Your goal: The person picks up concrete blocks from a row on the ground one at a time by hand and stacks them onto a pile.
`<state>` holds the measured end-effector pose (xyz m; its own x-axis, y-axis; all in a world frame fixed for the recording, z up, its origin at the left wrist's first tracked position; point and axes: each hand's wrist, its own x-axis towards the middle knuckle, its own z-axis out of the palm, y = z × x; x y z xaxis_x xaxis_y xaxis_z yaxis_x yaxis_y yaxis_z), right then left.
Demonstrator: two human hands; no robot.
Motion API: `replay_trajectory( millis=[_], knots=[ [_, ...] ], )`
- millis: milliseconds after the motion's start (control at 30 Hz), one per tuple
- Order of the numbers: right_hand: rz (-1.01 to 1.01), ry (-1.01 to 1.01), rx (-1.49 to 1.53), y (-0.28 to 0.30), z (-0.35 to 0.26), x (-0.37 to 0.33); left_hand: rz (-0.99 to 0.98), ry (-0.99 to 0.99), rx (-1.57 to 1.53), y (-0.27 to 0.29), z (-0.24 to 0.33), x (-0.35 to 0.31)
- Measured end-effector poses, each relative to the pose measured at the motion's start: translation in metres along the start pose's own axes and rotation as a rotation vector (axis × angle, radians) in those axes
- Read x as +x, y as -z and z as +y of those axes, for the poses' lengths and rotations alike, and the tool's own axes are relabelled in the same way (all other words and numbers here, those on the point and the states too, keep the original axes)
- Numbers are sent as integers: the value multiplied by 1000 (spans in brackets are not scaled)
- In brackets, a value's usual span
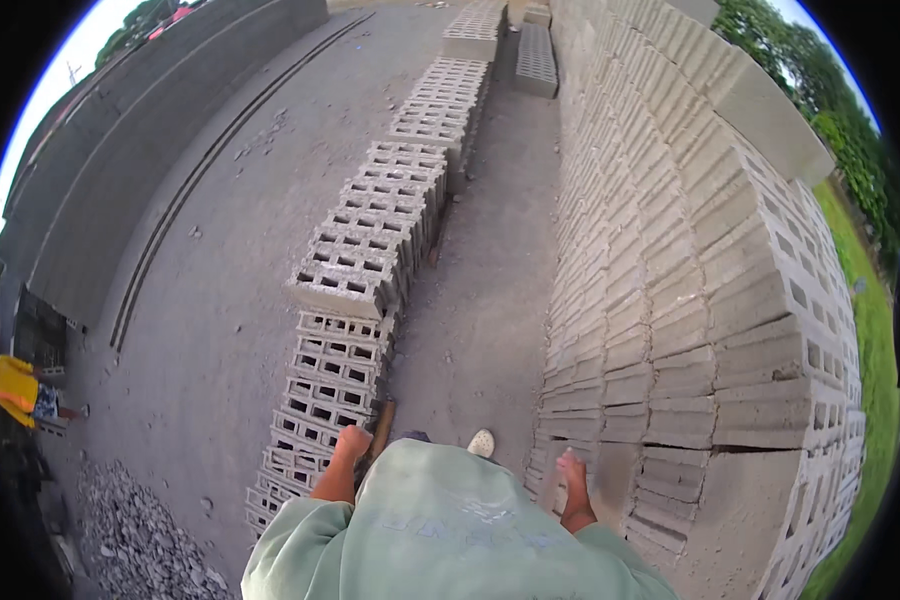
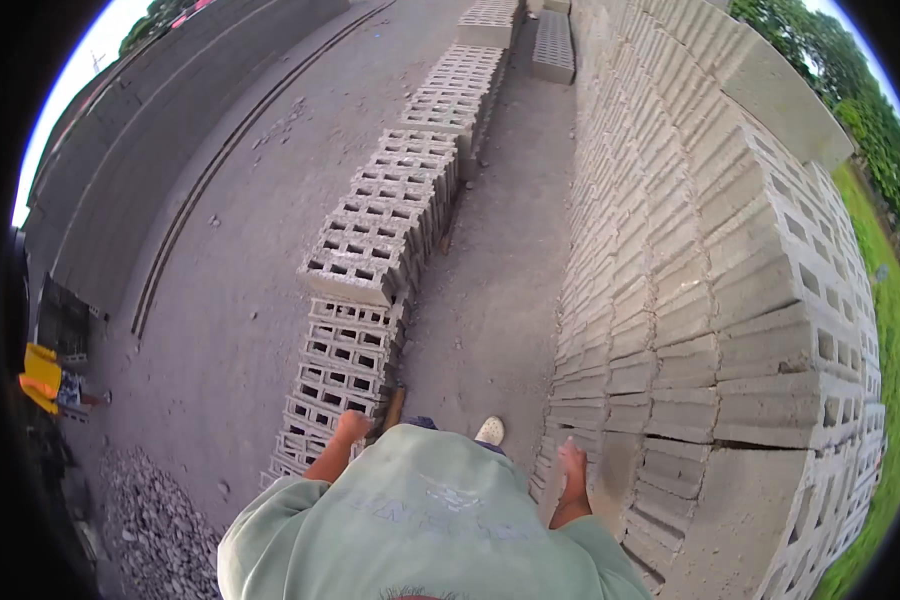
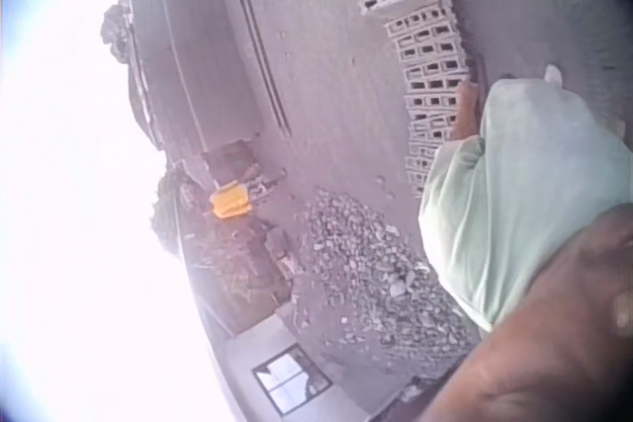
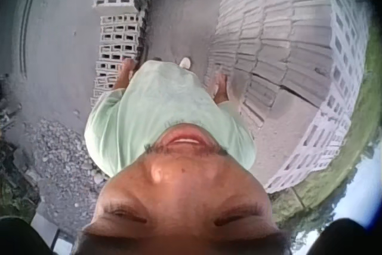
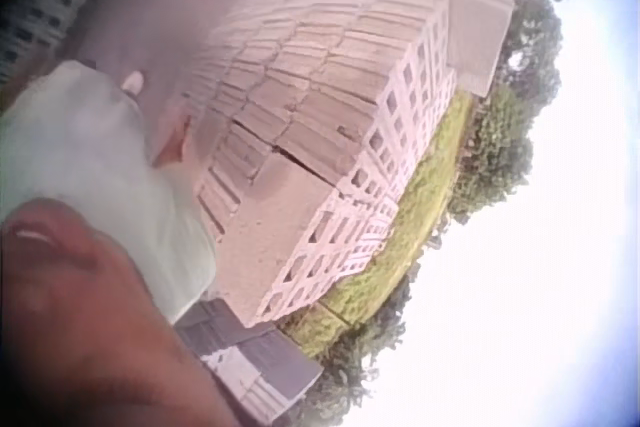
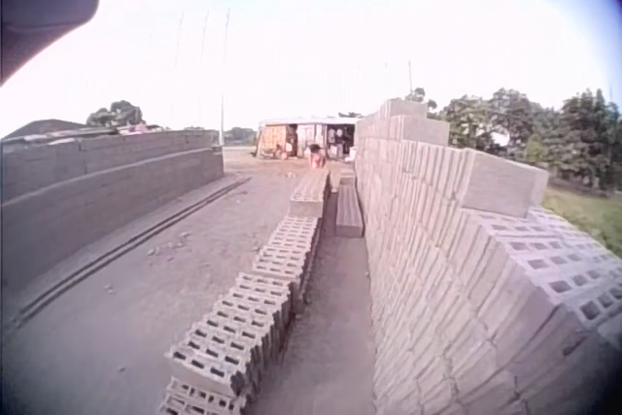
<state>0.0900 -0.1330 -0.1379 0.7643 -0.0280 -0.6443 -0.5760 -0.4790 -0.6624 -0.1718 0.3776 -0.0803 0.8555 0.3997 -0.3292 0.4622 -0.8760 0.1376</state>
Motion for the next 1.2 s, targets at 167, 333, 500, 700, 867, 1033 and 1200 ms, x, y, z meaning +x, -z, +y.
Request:
replay_trajectory(
  millis=[167, 333, 500, 700, 867, 1033, 1200],
  knots=[
    [-127, 271, -162, 23, -184, 89, 60, 382, -511, 51, 51, -23],
    [-132, 329, -75, -30, -269, 125, -129, 409, -282, -15, -7, 2],
    [-309, 146, -357, -151, -296, 83, -200, 849, -575, 25, -50, 35],
    [-474, 148, -659, -285, -325, 86, -53, 937, -575, 20, -175, 168],
    [-532, 162, -824, -458, -366, 103, 319, 907, -478, 41, -305, 304],
    [-538, 88, -626, -635, -395, 127, 431, 910, -262, 72, -409, 425],
    [-277, -49, -631, -721, -373, 139, -67, 812, -230, 67, -444, 483]
  ],
)
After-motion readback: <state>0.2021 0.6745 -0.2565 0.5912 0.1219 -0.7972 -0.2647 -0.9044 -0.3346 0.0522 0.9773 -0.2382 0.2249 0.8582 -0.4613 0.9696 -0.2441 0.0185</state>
